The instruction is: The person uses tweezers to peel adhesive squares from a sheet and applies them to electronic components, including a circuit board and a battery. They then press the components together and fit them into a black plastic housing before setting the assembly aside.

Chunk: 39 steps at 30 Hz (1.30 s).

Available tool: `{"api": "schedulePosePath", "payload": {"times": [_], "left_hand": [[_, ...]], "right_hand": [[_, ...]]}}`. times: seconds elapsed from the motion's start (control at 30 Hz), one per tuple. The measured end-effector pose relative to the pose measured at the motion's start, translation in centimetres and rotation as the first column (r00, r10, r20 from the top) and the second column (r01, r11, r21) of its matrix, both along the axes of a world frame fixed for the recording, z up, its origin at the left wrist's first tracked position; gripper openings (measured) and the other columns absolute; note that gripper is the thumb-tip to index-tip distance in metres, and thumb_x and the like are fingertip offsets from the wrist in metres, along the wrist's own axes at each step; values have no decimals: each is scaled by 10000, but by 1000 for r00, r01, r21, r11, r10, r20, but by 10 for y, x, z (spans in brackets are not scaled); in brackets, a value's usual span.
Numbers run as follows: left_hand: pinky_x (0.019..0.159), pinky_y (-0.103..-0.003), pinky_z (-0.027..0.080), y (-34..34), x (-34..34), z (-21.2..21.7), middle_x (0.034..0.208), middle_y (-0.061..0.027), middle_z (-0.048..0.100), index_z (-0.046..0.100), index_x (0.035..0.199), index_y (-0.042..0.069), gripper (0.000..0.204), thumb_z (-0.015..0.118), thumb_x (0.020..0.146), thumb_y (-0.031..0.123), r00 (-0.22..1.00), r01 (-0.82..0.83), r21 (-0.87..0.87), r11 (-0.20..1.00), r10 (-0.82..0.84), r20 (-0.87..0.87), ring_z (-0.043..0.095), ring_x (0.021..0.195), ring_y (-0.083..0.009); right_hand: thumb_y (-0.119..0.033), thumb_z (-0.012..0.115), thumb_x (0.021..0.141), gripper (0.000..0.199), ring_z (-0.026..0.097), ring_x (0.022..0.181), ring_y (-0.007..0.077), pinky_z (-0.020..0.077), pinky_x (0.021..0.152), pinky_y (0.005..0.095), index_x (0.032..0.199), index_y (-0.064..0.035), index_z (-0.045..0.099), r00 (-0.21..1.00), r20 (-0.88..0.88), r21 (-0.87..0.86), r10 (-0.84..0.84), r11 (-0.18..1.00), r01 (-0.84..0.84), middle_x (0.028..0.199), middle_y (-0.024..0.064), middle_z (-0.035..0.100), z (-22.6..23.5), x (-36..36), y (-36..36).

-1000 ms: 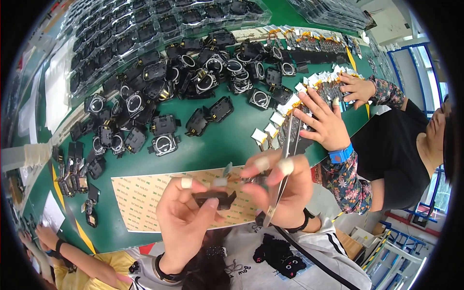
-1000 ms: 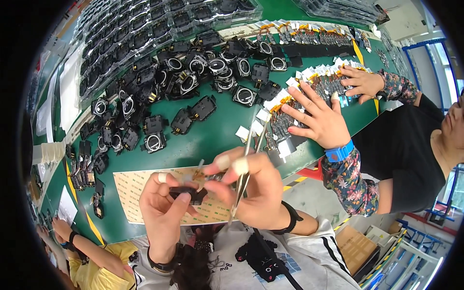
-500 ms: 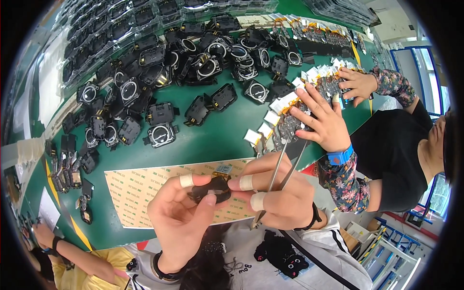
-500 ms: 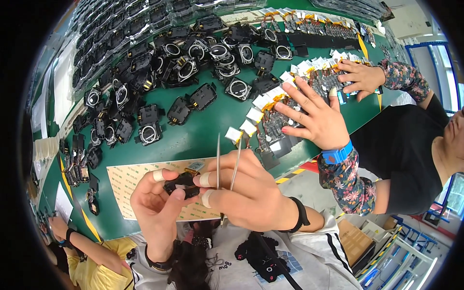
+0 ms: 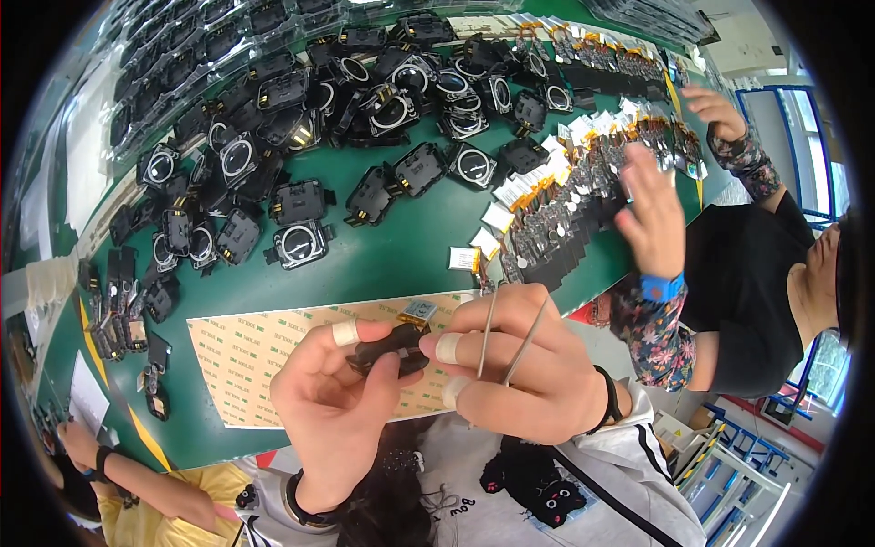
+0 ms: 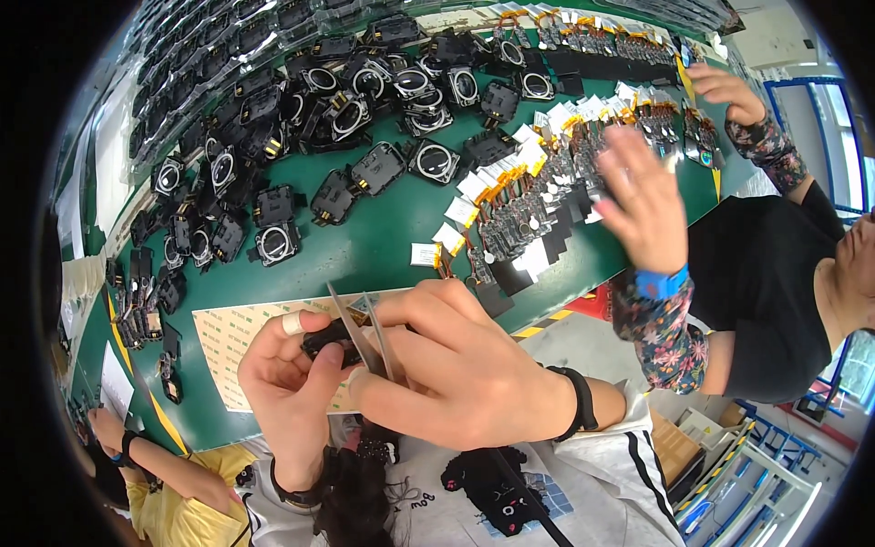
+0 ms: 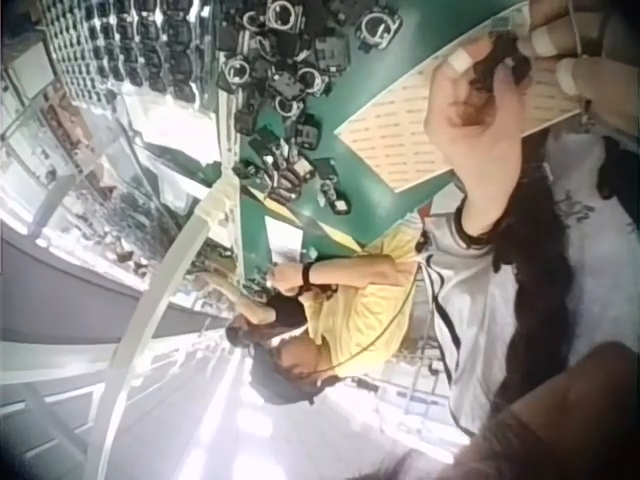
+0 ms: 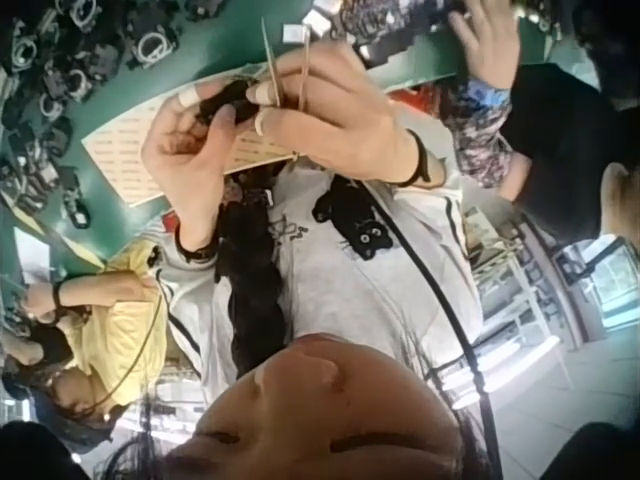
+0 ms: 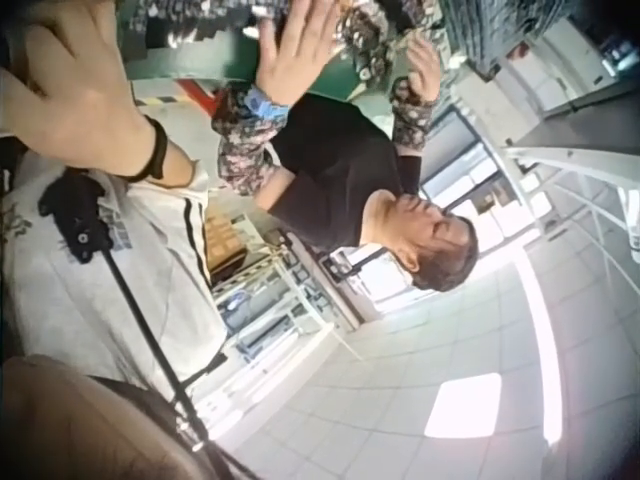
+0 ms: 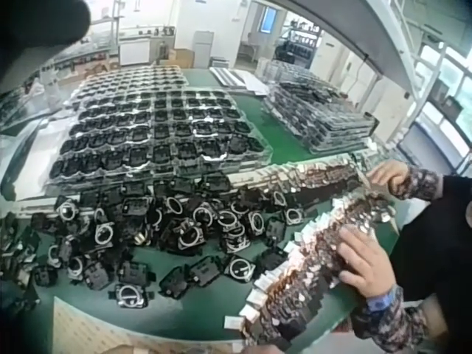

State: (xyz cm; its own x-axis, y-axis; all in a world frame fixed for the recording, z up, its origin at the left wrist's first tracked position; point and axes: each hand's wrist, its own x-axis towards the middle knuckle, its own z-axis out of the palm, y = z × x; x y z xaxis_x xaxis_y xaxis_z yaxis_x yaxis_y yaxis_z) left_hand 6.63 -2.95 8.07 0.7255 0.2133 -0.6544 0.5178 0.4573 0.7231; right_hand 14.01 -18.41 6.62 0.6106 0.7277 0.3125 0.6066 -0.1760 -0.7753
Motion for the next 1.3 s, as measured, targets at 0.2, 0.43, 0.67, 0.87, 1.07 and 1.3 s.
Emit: {"api": "schedulePosePath", "payload": {"times": [0.2, 0.43, 0.67, 0.87, 1.07, 1.3], "left_hand": [[728, -292, 554, 10, -10, -5, 975, -148, 574, 510, 982, -83, 244, 478, 758, -175, 1000, 8, 32, 999, -8, 24, 589, 860, -170], [696, -276, 559, 18, -23, -19, 948, -142, 584, 521, 955, -78, 217, 488, 760, -167, 996, 16, 61, 998, -22, 86, 597, 827, -163], [660, -275, 561, 21, -28, -32, 909, -122, 589, 520, 928, -54, 169, 489, 782, -134, 997, -67, 97, 993, 64, 35, 606, 775, -155], [661, -294, 553, 28, -31, -43, 911, -113, 590, 495, 980, -27, 177, 483, 813, -84, 943, -312, 69, 947, 300, 145, 613, 753, -180], [803, -377, 515, 32, -40, -65, 959, -120, 569, 474, 984, -18, 165, 442, 837, -87, 948, -285, -17, 958, 284, 146, 591, 856, -198], [853, -417, 498, 16, -42, -63, 1023, -135, 509, 435, 995, -40, 163, 420, 840, -90, 896, -410, 23, 912, 398, 196, 552, 925, -209]], "right_hand": [[28, 682, 619, 213, 570, 703, 245, 393, 567, 310, 735, -61, 526, 999, 53, -19, -15, 1000, 16, 826, 111, 616, 0, -14, 11], [8, 678, 617, 216, 574, 727, 256, 415, 580, 319, 765, -46, 530, 998, 58, -49, -30, 998, 33, 850, 117, 621, -7, -31, 19], [-245, 494, 837, 246, 578, 849, 286, 429, 771, 393, 938, -22, 498, 828, -482, 129, -286, 912, 390, 931, 176, 606, -16, -56, 12], [-424, 386, 891, 430, 469, 1091, 332, 363, 924, 452, 1121, -67, 456, 594, -797, 129, -115, 927, 353, 1085, 195, 536, -61, -95, 13], [-423, 325, 911, 471, 499, 1044, 314, 369, 922, 382, 1061, -5, 482, 775, -632, 127, -25, 983, 135, 1052, 159, 530, -65, -64, 34], [-104, 471, 898, 141, 541, 697, 121, 430, 571, 210, 958, 22, 463, 551, -774, 49, -312, 838, 543, 868, 94, 525, -51, -68, 23]]}}
